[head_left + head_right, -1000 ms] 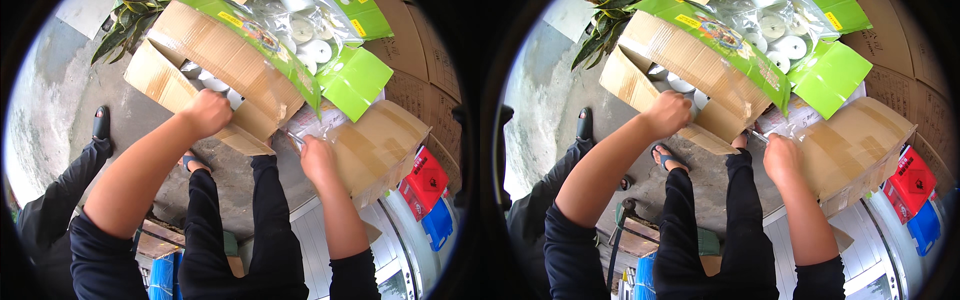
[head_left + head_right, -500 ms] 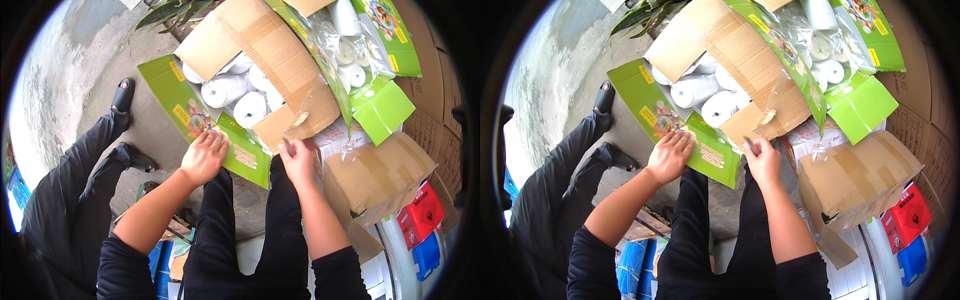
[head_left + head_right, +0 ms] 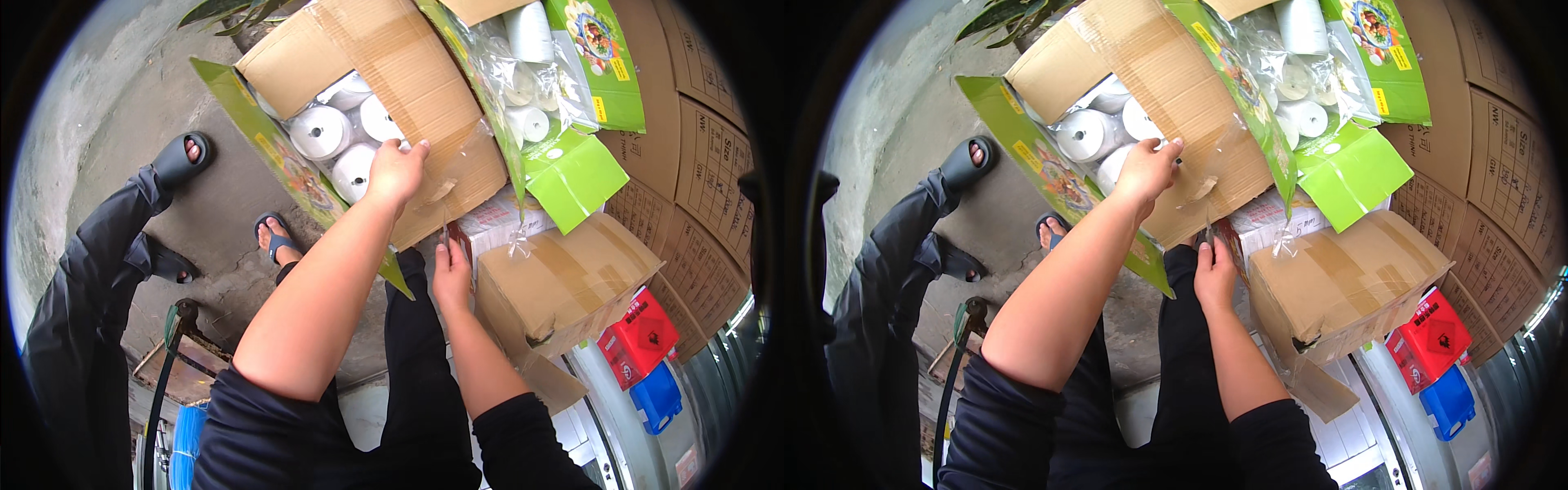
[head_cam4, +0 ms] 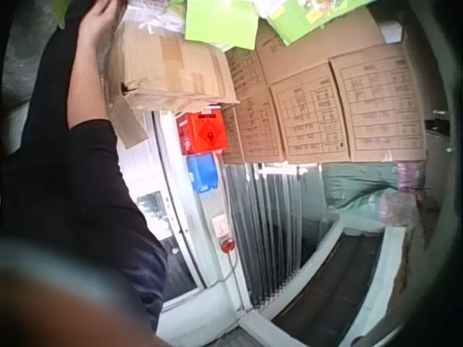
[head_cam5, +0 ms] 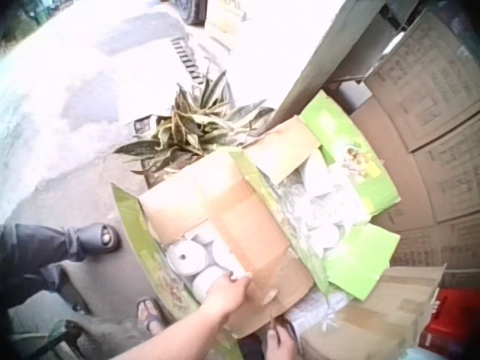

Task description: The person opens several cardboard boxes using a box cutter, removes white cylindrical rolls from inside, and places them on the floor. The person also moves a potted plant aside to access the boxes.

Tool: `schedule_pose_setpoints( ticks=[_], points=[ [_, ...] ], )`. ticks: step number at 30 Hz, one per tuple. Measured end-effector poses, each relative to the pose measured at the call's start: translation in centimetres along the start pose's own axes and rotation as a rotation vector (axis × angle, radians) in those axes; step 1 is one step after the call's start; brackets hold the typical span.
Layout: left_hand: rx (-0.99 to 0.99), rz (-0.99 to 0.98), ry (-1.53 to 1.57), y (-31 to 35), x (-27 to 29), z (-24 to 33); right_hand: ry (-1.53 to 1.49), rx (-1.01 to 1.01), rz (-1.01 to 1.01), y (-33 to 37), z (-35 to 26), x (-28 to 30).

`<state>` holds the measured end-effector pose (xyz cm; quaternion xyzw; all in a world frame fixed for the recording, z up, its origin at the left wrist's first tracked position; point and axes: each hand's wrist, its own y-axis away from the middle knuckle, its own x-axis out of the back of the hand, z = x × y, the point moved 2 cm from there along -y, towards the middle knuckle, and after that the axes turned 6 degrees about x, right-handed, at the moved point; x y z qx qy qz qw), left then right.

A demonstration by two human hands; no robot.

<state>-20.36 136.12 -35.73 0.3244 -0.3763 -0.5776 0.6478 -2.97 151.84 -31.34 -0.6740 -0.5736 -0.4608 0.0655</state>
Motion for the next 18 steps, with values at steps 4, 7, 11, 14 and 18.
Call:
schedule_pose_setpoints(
  ticks=[4,7,11,14,18],
  points=[
    [0.129,-0.061,0.318,0.9,-2.2,2.1,0.132,-0.011,0.041,0.5,-0.3,-1.1],
    [0.028,0.011,-0.059,0.5,-3.2,4.0,0.138,0.025,0.175,-1.2,0.3,-1.8],
    [-0.015,-0.012,0.041,1.6,-3.4,4.9,0.135,0.045,0.167,-3.0,1.4,-1.8],
    [-0.022,0.011,0.041,1.8,-3.6,5.9,0.139,0.123,0.227,-2.4,1.4,-1.8],
    [0.006,0.016,0.028,2.4,-3.1,5.6,0.091,-0.013,0.177,-1.2,0.5,-1.5]
  ],
)
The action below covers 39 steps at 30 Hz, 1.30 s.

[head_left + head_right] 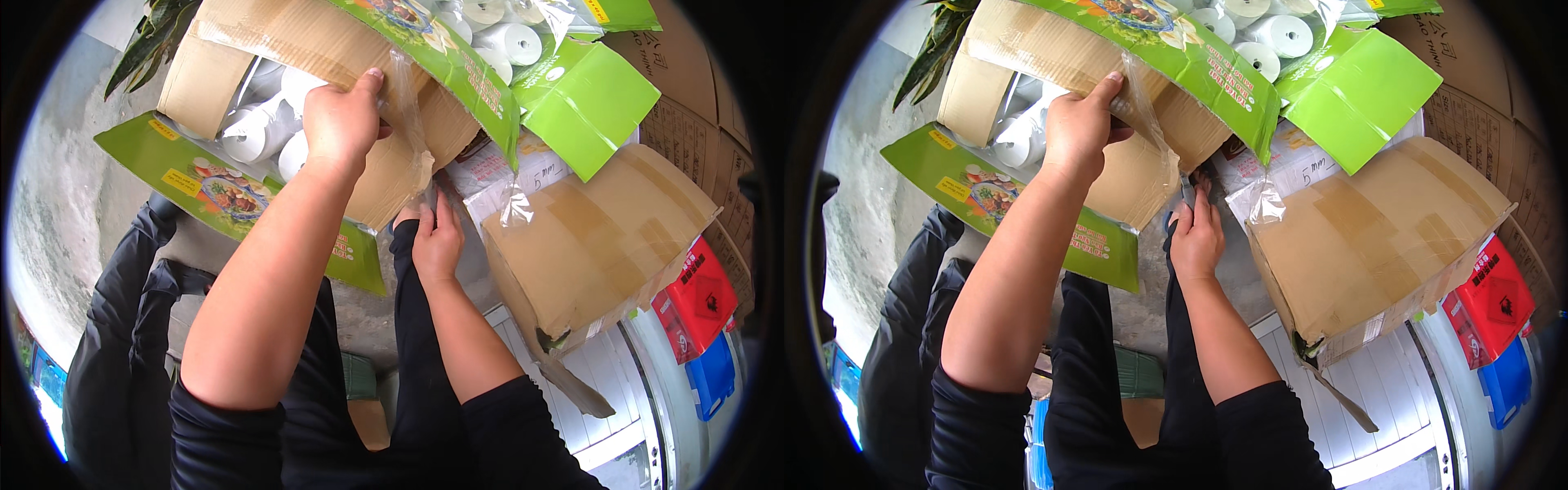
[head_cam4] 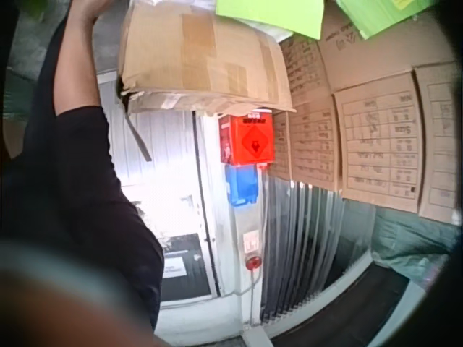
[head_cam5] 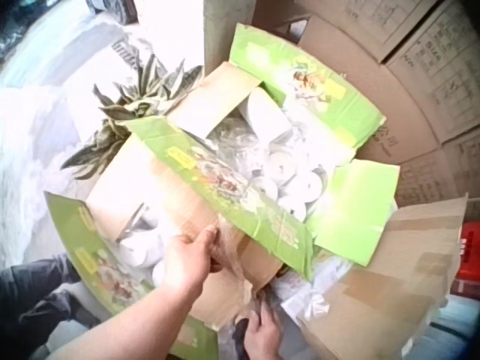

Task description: The person opens several cardboard boxes using a box cutter, removes white cylindrical rolls from inside, and places them on the floor. The person also moves a potted plant aside to access the boxes.

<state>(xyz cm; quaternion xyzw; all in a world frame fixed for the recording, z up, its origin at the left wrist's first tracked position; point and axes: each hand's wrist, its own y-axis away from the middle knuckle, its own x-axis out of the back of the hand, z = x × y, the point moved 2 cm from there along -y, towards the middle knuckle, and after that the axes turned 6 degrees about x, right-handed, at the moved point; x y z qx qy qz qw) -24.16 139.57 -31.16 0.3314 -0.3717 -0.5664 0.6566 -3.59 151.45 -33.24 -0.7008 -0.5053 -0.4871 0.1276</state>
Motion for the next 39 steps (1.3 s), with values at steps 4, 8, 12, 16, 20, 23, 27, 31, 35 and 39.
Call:
schedule_pose_setpoints(
  ticks=[4,8,12,16,20,23,27,31,35,39],
  points=[
    [-0.033,-0.008,0.028,-1.2,-0.5,1.1,0.040,0.126,0.081,-2.0,-0.2,-1.0],
    [0.033,-0.049,-0.069,0.8,0.0,0.2,0.025,0.070,0.032,0.1,-0.4,0.2],
    [-0.073,-0.036,-0.030,-0.1,-0.9,1.0,0.074,0.174,0.143,-0.3,1.5,0.2],
    [-0.019,0.018,-0.201,1.5,-0.9,4.5,0.014,-0.026,0.027,-1.9,1.2,0.8],
    [0.079,-0.222,-0.041,0.1,1.7,2.0,-0.137,-0.046,0.097,3.9,0.4,3.0],
    [0.001,-0.127,0.277,-0.7,5.0,1.6,-0.608,-0.247,0.029,7.8,-3.1,7.9],
    [-0.097,-0.026,0.497,-3.5,5.6,1.2,-0.460,0.256,0.139,-3.4,-15.1,11.6],
    [-0.005,0.064,0.296,-6.5,7.3,3.9,-0.392,0.752,-0.297,-17.4,-30.7,6.9],
    [-0.115,0.127,0.026,-7.4,6.4,4.8,0.683,1.500,-0.444,-24.2,-42.0,-2.9],
    [-0.224,0.166,-0.028,-5.1,6.6,6.6,1.393,1.582,-0.656,-25.0,-45.7,-10.1]
  ],
)
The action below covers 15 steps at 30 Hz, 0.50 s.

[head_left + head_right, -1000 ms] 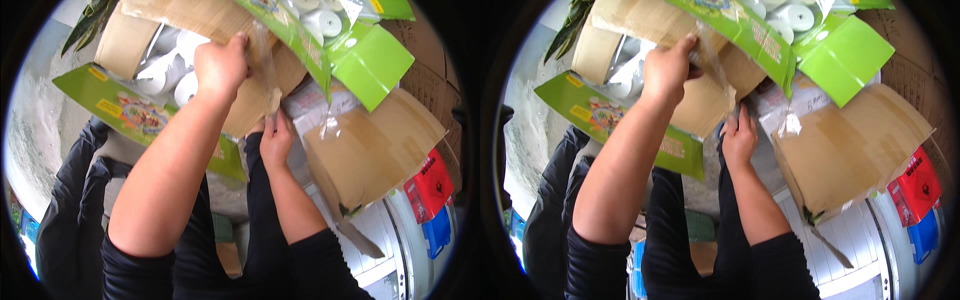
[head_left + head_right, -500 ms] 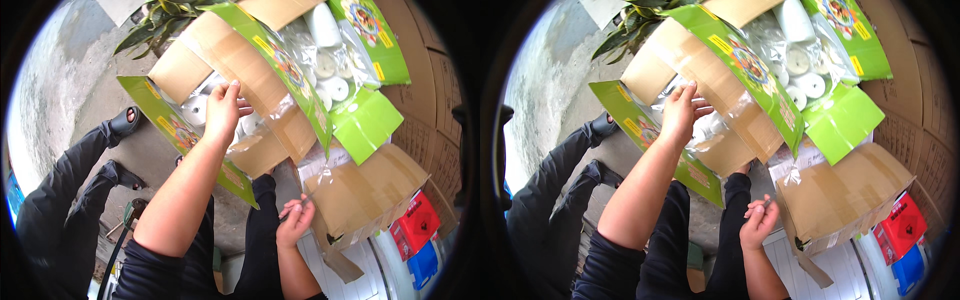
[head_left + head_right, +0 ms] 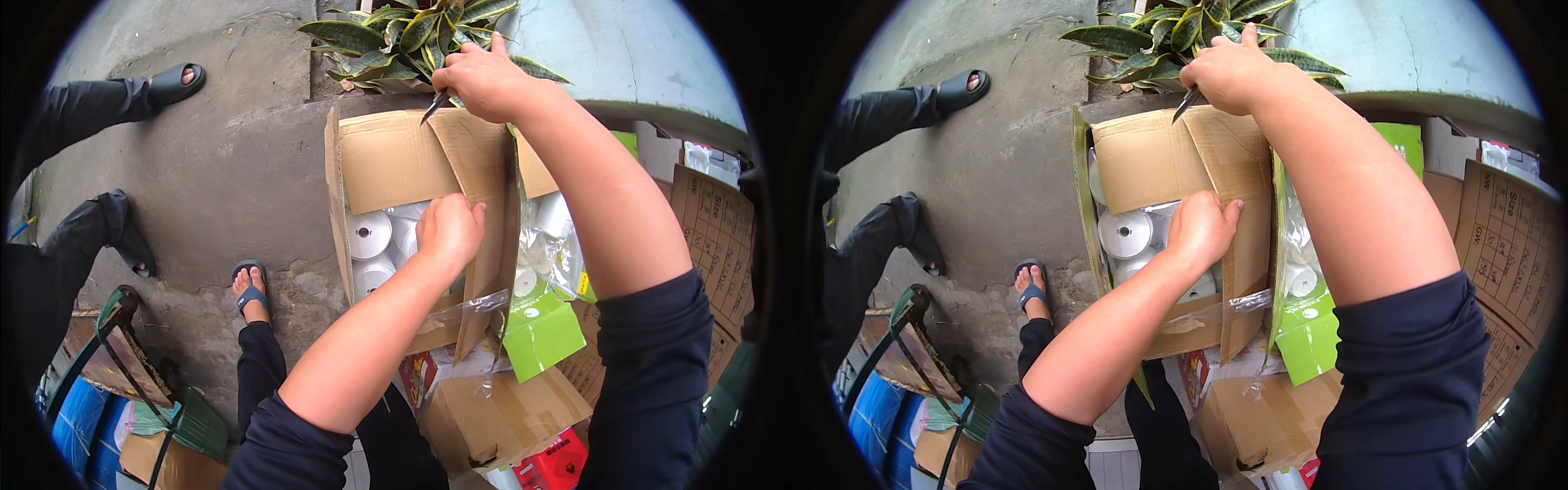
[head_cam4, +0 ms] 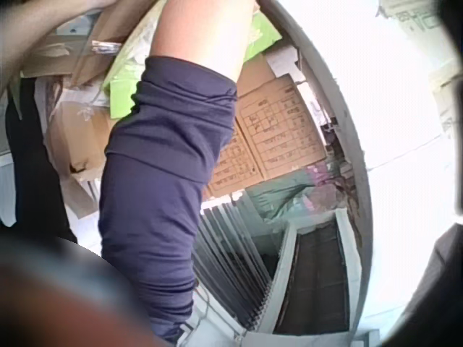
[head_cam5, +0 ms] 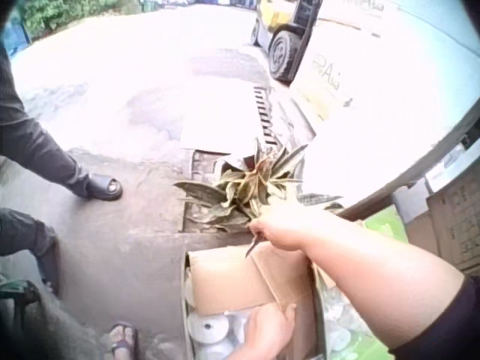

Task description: The person opens several cardboard boxes using a box cutter, removes white cylindrical rolls from inside, and places them on the floor. The person also moves a potted plant aside to access the boxes.

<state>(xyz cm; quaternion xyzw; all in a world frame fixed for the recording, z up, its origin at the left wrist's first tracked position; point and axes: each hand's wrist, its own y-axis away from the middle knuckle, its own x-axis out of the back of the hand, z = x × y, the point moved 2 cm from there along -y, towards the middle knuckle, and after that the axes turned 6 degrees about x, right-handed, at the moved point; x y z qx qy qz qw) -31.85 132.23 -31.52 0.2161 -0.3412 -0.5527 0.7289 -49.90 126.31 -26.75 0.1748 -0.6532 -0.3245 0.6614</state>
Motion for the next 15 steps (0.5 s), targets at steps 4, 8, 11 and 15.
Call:
schedule_pose_setpoints(
  ticks=[4,8,11,15],
  points=[
    [-0.062,0.025,0.034,0.0,-0.2,0.2,0.174,0.217,-0.134,-4.4,-0.6,0.1],
    [-0.264,0.015,-0.075,1.9,-3.7,3.6,0.186,0.282,-0.165,-5.6,1.6,-0.1],
    [-0.273,-0.179,-0.081,3.1,-4.5,6.7,0.206,0.275,-0.154,-4.9,1.4,0.2],
    [-0.418,-0.282,-0.156,8.5,-7.7,6.8,0.197,-0.137,-0.066,-1.1,4.1,-0.5]
  ],
)
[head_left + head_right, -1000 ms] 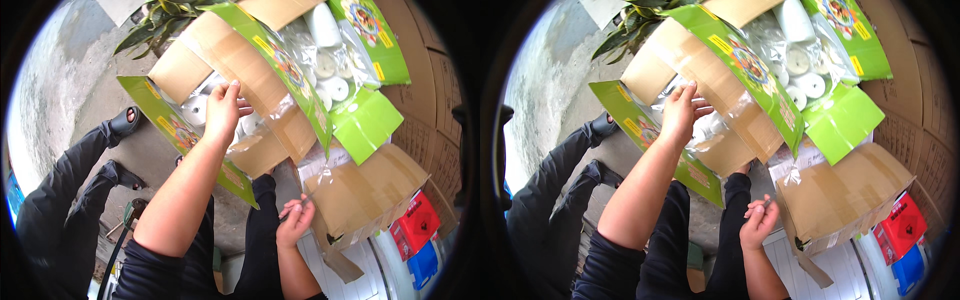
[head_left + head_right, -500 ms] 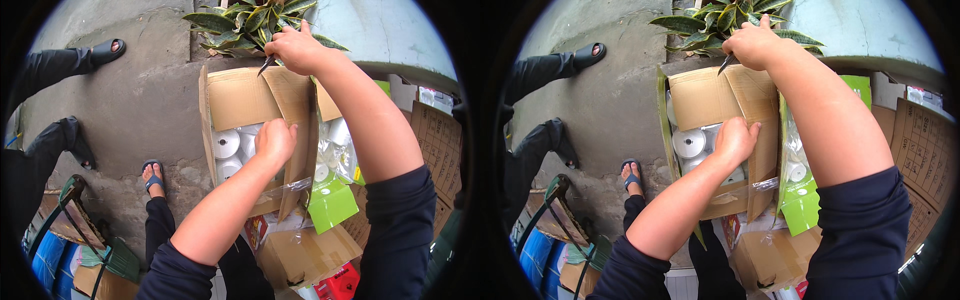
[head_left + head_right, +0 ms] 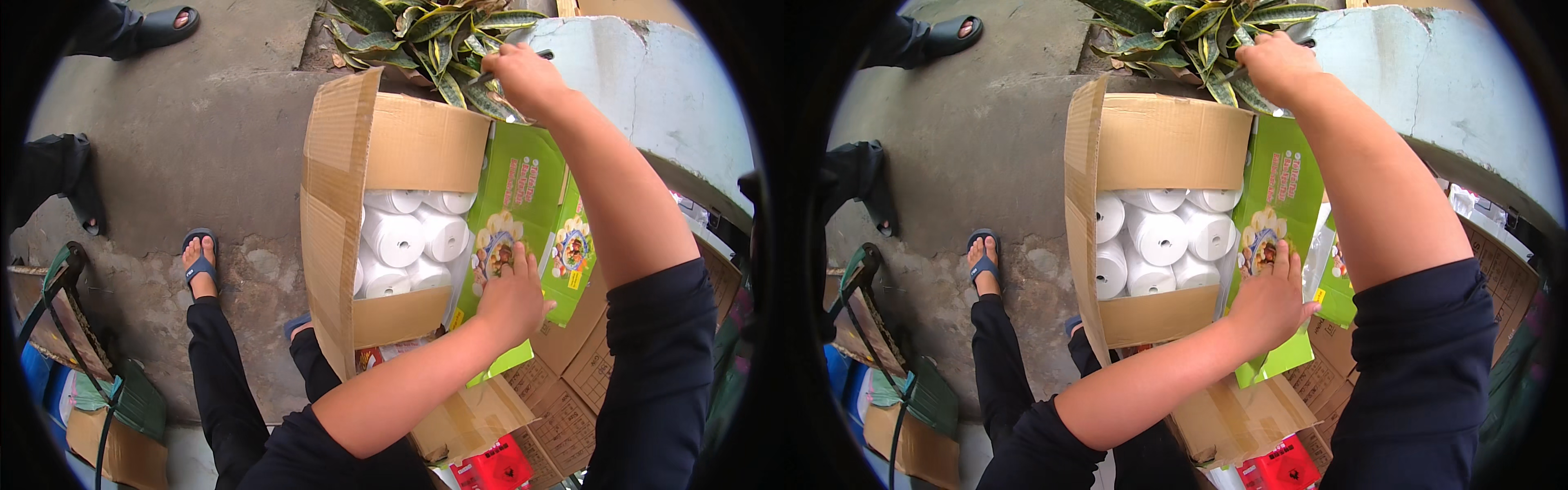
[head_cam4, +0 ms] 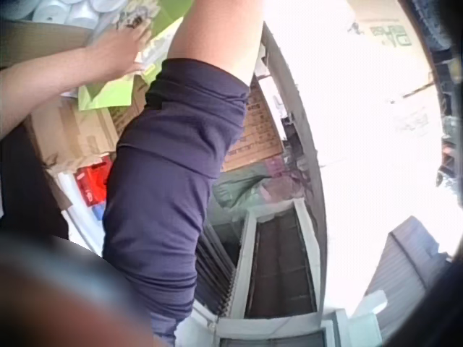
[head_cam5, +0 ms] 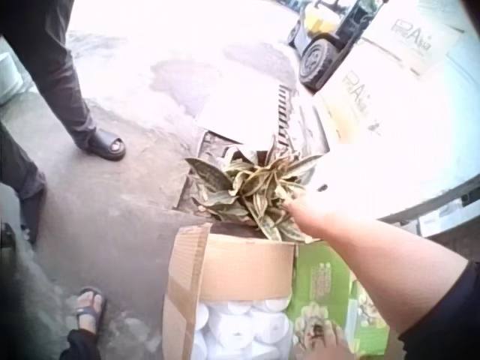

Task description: The person opens several cardboard boxes using a box cutter, removes white cylindrical rolls from inside, and places them on the floor. The person also moves a potted plant aside to access the boxes.

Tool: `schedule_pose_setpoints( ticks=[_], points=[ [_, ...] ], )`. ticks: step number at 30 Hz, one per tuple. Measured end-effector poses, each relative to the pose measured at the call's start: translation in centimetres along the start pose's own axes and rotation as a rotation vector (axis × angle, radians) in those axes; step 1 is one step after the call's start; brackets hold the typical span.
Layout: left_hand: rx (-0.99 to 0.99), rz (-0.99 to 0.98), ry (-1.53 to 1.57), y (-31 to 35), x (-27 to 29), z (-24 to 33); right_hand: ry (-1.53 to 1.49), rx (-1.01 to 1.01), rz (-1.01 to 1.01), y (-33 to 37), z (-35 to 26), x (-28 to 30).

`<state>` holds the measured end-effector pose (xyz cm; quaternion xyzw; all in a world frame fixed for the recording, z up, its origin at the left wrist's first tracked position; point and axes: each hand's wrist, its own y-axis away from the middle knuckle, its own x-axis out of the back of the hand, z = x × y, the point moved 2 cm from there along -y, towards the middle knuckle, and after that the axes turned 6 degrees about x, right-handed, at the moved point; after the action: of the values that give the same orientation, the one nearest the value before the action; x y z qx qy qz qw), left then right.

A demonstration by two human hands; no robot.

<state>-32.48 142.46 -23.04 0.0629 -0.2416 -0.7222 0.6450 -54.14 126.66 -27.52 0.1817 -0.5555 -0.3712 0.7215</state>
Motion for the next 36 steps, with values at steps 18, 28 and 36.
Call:
schedule_pose_setpoints(
  ticks=[18,28,36],
  points=[
    [0.494,0.053,-1.410,-3.9,16.9,-12.6,-1.902,-0.616,0.182,23.0,-19.9,-16.1],
    [0.005,0.220,-1.044,0.0,26.3,-10.9,-1.480,-0.410,-0.187,29.4,-18.3,-15.4],
    [0.307,0.494,-0.989,-5.5,32.2,-12.5,-1.198,-0.527,-0.232,36.8,-20.4,-15.6]
  ],
)
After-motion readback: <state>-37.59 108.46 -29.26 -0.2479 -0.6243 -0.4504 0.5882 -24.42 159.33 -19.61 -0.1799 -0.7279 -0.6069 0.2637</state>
